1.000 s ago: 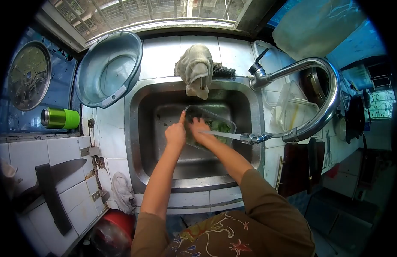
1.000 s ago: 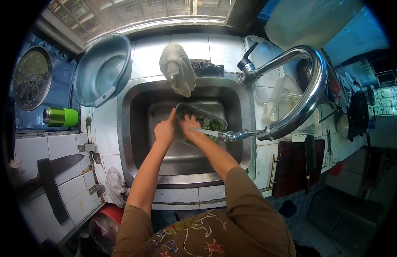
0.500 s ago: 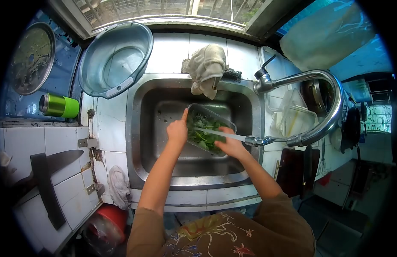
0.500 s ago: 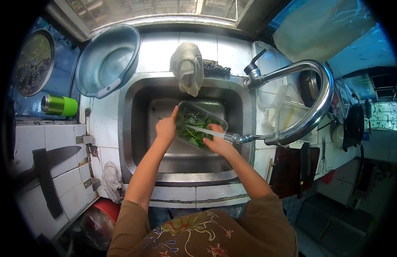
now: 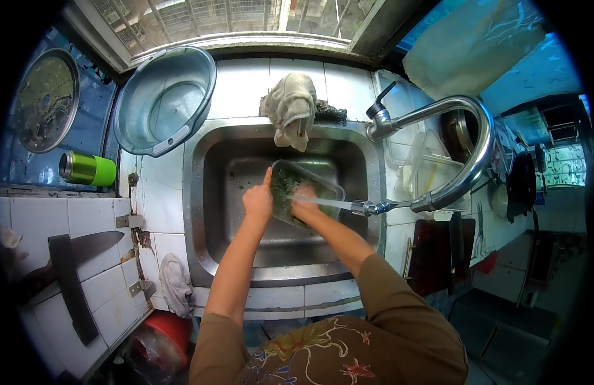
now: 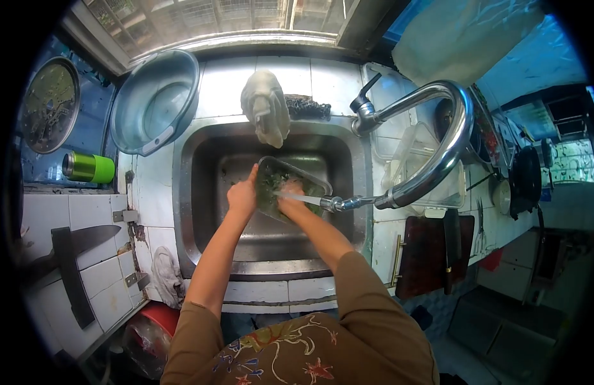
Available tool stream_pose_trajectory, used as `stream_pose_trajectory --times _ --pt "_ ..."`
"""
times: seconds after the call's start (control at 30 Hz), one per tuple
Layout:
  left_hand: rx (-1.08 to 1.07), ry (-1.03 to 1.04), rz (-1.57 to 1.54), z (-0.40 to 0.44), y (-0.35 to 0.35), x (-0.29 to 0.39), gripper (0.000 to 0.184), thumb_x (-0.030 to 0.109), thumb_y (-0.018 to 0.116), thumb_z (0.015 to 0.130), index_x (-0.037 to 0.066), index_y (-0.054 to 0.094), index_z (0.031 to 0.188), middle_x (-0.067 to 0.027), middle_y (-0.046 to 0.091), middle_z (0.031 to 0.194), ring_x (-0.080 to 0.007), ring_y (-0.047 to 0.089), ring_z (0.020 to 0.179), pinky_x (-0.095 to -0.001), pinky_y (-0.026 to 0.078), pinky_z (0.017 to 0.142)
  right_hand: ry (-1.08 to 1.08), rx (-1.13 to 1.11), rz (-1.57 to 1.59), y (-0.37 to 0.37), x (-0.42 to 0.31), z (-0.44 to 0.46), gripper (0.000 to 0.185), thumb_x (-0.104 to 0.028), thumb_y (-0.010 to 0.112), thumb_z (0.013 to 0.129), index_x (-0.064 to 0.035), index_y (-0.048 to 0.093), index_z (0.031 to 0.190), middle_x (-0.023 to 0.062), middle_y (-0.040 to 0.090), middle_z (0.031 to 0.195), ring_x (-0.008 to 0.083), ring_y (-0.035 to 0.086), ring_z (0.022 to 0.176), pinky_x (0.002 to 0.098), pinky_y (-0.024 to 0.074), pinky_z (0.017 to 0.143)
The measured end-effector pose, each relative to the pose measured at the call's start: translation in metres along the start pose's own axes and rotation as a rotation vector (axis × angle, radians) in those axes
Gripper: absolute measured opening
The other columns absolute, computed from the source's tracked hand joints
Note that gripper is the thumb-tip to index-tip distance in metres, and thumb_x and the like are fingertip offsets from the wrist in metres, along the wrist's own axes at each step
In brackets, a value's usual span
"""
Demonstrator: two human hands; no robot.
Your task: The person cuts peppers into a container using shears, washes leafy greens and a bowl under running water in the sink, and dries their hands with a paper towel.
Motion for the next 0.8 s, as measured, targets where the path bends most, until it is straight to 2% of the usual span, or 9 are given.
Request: stream_pose_trajectory --times 0.07,0.1,0.23,0.33,0.43,0.53,0.6,0.73,0.8 --pt "0.001 -0.004 -0.009 0.001 -0.003 0.001 0.064 0.007 0.043 0.075 0.029 0.025 0.133 -0.0158 0.061 0.072 -0.0305 0.061 0.066 -0.0404 0.049 0.061 0.029 -0.162 0.521 -0.056 0.016 -0.003 0.031 -0.017 0.053 0.069 -0.0016 0.056 0.096 0.018 0.054 0.102 0.032 0.053 0.096 0.0388 0.0444 0.079" --pt "-0.011 -0.013 -0.019 0.0 -0.003 0.0 0.063 0.007 0.043 0.076 0.029 0.025 0.133 -0.0161 0.061 0.073 -0.0305 0.061 0.066 -0.0403 0.049 0.061 0.034 -0.171 0.53 -0.07 0.022 -0.004 0.03 -0.019 0.059 0.064 -0.0001 0.056 0.086 0.022 0.056 0.092 0.0334 0.057 0.084 0.0413 0.0467 0.071" --pt "-0.079 -0.028 0.03 -0.002 -0.006 0.002 0.065 0.009 0.046 0.076 0.027 0.022 0.134 -0.012 0.063 0.079 -0.0259 0.062 0.071 -0.0363 0.049 0.064 0.12 -0.24 0.556 -0.141 0.034 -0.029 0.034 -0.024 0.063 0.063 -0.0001 0.053 0.086 0.0229 0.056 0.095 0.033 0.057 0.085 0.0418 0.0455 0.073" --pt "-0.071 -0.026 0.03 -0.002 -0.007 0.003 0.065 0.009 0.046 0.076 0.026 0.023 0.134 -0.0118 0.063 0.079 -0.0257 0.062 0.071 -0.0359 0.049 0.064 0.123 -0.202 0.611 -0.151 0.038 -0.042 0.035 -0.016 0.056 0.069 0.0019 0.05 0.098 0.0242 0.055 0.094 0.0363 0.056 0.087 0.0421 0.0445 0.077" --pt "-0.059 -0.016 0.039 -0.001 -0.005 0.001 0.064 0.009 0.046 0.076 0.026 0.023 0.134 -0.0114 0.063 0.078 -0.0256 0.062 0.071 -0.0359 0.049 0.064 -0.095 -0.079 0.765 -0.119 0.031 -0.036 0.037 -0.018 0.053 0.073 -0.0005 0.046 0.105 0.0235 0.053 0.1 0.0362 0.053 0.094 0.0421 0.0431 0.079" --pt "-0.053 -0.016 0.035 0.0 -0.004 0.001 0.065 0.009 0.046 0.076 0.027 0.023 0.134 -0.0113 0.063 0.078 -0.0257 0.062 0.07 -0.0363 0.049 0.063 -0.356 -0.221 0.569 -0.08 0.016 -0.027 0.04 -0.017 0.049 0.075 -0.0091 0.043 0.114 0.0196 0.051 0.108 0.0326 0.048 0.105 0.041 0.0418 0.083" --pt "-0.042 -0.015 0.043 -0.002 -0.006 0.002 0.065 0.009 0.046 0.076 0.027 0.024 0.134 -0.0115 0.063 0.077 -0.0261 0.062 0.069 -0.0369 0.049 0.063 -0.473 -0.185 0.071 -0.056 0.004 -0.032 0.045 -0.016 0.052 0.073 -0.0111 0.044 0.117 0.0135 0.047 0.113 0.0273 0.04 0.113 0.042 0.042 0.081" --pt "-0.047 -0.005 0.042 -0.002 -0.003 0.001 0.065 0.009 0.045 0.076 0.028 0.023 0.134 -0.0117 0.062 0.078 -0.0264 0.062 0.07 -0.0374 0.049 0.063 -0.562 -0.164 -0.072 -0.024 -0.002 -0.022 0.043 -0.015 0.05 0.073 -0.0147 0.047 0.116 0.0127 0.052 0.108 0.0255 0.046 0.108 0.0436 0.0427 0.079" --pt "-0.063 -0.011 0.053 -0.001 -0.003 0.001 0.064 0.009 0.044 0.077 0.028 0.022 0.134 -0.0117 0.063 0.078 -0.0265 0.062 0.071 -0.0373 0.049 0.064 -0.571 -0.314 0.039 -0.018 -0.002 -0.014 0.039 -0.018 0.05 0.072 -0.0173 0.051 0.111 0.0145 0.055 0.101 0.0293 0.052 0.096 0.043 0.044 0.074"
Point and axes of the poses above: each hand's wrist, its own z-axis towards the middle knuckle, its own y-axis out of the palm, x = y × z, the point moved 4 cm from there along z, towards the middle knuckle
